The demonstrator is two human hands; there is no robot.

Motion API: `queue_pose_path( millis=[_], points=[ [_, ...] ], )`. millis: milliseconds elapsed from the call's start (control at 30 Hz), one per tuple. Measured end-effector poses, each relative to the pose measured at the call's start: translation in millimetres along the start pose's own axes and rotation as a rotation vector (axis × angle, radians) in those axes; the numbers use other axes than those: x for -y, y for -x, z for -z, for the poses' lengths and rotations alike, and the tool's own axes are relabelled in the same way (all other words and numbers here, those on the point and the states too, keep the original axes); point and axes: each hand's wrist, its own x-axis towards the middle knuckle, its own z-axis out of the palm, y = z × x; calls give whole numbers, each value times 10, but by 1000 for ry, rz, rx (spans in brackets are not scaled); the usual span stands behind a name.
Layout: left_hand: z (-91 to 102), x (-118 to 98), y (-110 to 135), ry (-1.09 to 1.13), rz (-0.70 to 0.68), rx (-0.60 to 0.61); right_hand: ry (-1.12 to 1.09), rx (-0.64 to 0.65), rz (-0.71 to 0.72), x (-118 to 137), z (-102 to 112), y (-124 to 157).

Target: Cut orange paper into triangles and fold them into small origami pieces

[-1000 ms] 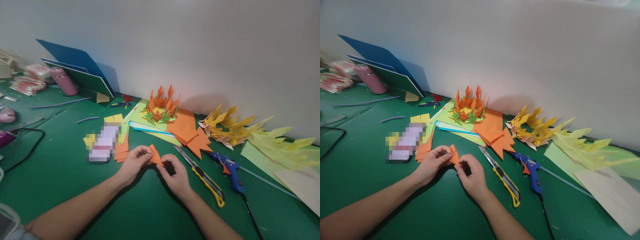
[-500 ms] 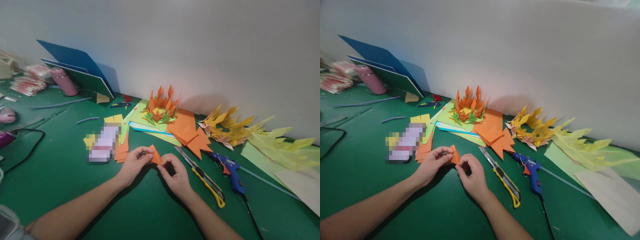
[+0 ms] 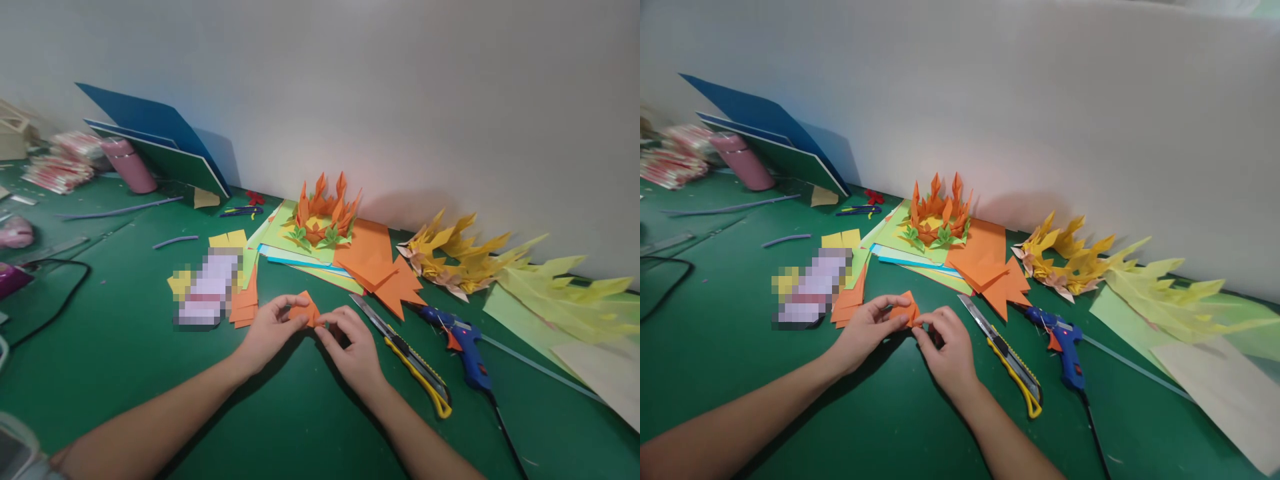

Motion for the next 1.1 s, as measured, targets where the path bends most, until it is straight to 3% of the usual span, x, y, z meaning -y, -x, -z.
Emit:
queue_pose_path(
  millis=[200,400,900,1100],
  points=[
    [-14,-10,9,74,80,35,1,-25,-13,-14,-3,-6],
    [-10,16,3,0,44,64,-35,-23,-6,-12,-9,1],
    [7,42,-18,60,109,54,-90,6,-105,-52,-4,-6],
    [25,77,-33,115,123,115,-52,29,-98,-60,-9,2]
  ],
)
